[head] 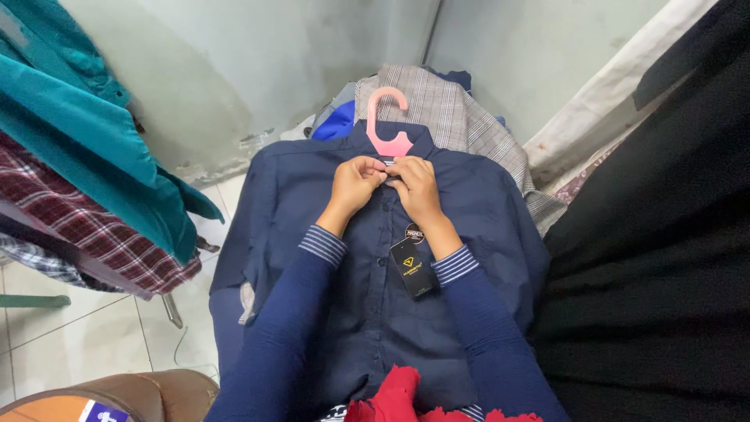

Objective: The recorder is putting a navy blue shirt onto a pink hanger and buttoning the top buttons.

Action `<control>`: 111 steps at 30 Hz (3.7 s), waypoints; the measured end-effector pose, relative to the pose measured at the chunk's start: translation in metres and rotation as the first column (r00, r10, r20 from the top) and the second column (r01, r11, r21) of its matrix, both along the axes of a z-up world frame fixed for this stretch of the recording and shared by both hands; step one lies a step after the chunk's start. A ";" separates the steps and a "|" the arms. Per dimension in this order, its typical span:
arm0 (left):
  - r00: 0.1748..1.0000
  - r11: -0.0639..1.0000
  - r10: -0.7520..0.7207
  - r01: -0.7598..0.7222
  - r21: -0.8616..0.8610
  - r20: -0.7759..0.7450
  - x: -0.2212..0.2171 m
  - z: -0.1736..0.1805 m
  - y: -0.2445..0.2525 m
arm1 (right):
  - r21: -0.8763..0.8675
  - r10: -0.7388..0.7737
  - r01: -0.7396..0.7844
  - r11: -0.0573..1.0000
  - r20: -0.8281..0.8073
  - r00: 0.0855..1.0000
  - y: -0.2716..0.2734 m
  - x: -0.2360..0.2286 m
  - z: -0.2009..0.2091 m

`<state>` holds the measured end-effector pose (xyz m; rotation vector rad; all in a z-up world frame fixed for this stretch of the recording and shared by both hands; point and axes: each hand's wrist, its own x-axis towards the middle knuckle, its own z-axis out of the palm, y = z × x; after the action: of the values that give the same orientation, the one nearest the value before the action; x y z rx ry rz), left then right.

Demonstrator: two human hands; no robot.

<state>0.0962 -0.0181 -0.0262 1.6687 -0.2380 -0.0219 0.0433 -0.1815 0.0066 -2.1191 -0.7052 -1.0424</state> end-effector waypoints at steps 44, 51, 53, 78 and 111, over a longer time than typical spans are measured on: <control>0.887 0.930 0.057 -0.213 0.298 0.457 -0.054 0.028 0.006 | -0.009 0.020 -0.021 1.000 -0.155 0.988 -0.010 0.000 -0.009; 0.885 0.948 0.060 -0.194 0.250 0.461 -0.054 0.027 0.006 | 0.028 0.004 -0.001 1.000 -0.131 0.991 -0.005 -0.002 -0.010; 0.883 0.944 0.061 -0.203 0.261 0.465 -0.053 0.025 0.006 | 0.034 -0.005 0.009 0.999 -0.123 0.992 -0.004 -0.001 -0.012; 0.773 0.884 0.007 -0.301 0.357 0.634 -0.053 0.022 0.005 | -0.174 -0.203 0.195 0.965 -0.025 0.979 -0.017 -0.035 0.014; 0.702 0.891 0.034 -0.343 0.297 0.711 -0.057 0.015 0.004 | 0.149 -0.875 0.865 0.479 0.159 0.457 -0.128 -0.205 -0.022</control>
<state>0.0389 -0.0138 -0.0108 2.0625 -0.6618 0.7908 -0.1617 -0.3097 -0.0151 -2.3449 0.4724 -1.8131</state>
